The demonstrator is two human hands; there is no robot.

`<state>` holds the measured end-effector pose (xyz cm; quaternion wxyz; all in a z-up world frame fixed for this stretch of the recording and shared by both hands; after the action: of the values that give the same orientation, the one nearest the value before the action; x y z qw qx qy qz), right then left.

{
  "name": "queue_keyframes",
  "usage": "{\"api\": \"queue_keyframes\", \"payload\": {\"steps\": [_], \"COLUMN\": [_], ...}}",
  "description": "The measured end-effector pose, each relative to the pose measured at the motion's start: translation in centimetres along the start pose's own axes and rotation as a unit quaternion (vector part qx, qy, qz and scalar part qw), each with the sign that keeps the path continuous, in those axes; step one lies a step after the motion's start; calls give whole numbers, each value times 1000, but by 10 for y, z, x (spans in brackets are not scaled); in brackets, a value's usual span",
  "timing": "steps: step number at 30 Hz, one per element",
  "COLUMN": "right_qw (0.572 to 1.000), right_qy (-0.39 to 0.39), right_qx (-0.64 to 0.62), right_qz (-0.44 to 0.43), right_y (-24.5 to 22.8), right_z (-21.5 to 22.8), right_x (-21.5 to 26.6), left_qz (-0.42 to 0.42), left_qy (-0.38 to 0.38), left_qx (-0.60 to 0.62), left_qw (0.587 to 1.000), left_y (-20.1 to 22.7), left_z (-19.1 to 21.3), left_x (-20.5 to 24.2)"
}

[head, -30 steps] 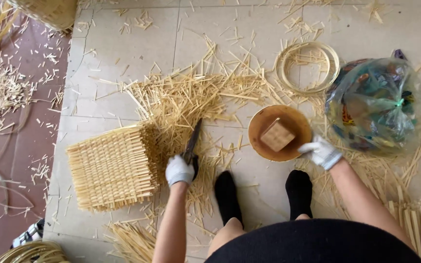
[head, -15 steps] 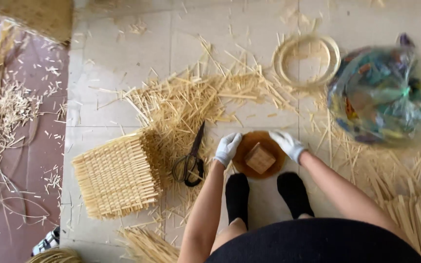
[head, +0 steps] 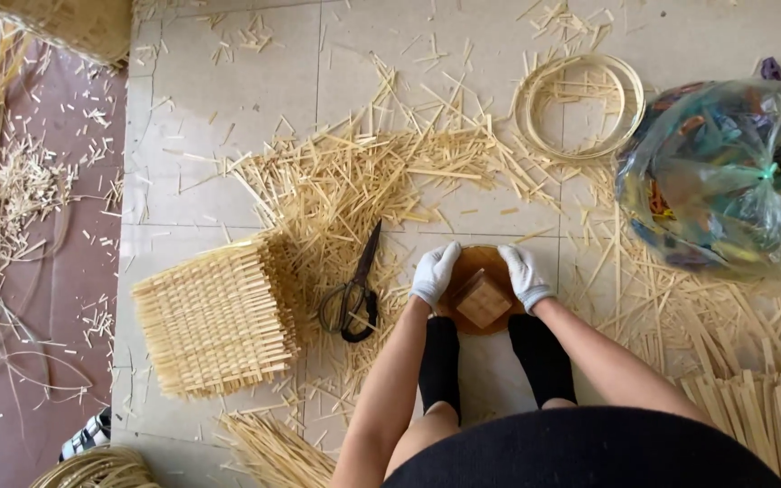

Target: Weaving and assembling bamboo mats and circular frames for basket production.

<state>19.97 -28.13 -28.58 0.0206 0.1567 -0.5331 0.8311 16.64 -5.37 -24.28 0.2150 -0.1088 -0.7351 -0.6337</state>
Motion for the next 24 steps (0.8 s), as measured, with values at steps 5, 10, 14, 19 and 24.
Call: {"api": "queue_keyframes", "payload": {"steps": [5,10,14,19,24], "right_qw": [999,996,982,953,944], "right_qy": [-7,-38,-113,-186,-153], "right_qx": [-16,66,146,240,287], "right_qz": [-27,-46,-38,-21,-48], "right_y": [55,-9,7,2,-11], "right_z": [-6,20,32,31,27], "right_x": [-11,-15,-37,-39,-23], "left_qz": [97,76,-193,-406,-312], "left_qy": [-25,-17,-57,-32,-33], "left_qx": [155,47,-424,-565,-481], "left_qw": [983,996,883,717,818], "left_y": [-21,11,158,111,99], "left_z": [-4,-2,-41,-82,-78], "left_x": [-10,6,93,130,126]}}
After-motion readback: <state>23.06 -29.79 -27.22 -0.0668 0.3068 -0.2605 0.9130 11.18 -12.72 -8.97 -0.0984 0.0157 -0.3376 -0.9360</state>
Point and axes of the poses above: each hand's wrist, its own x-axis away from the middle knuckle, its own z-axis out of the back of the hand, y = z × x, the point moved 6 cm from there along -x, towards the middle knuckle, and after that the axes turned 10 degrees about x, right-handed, at the moved point
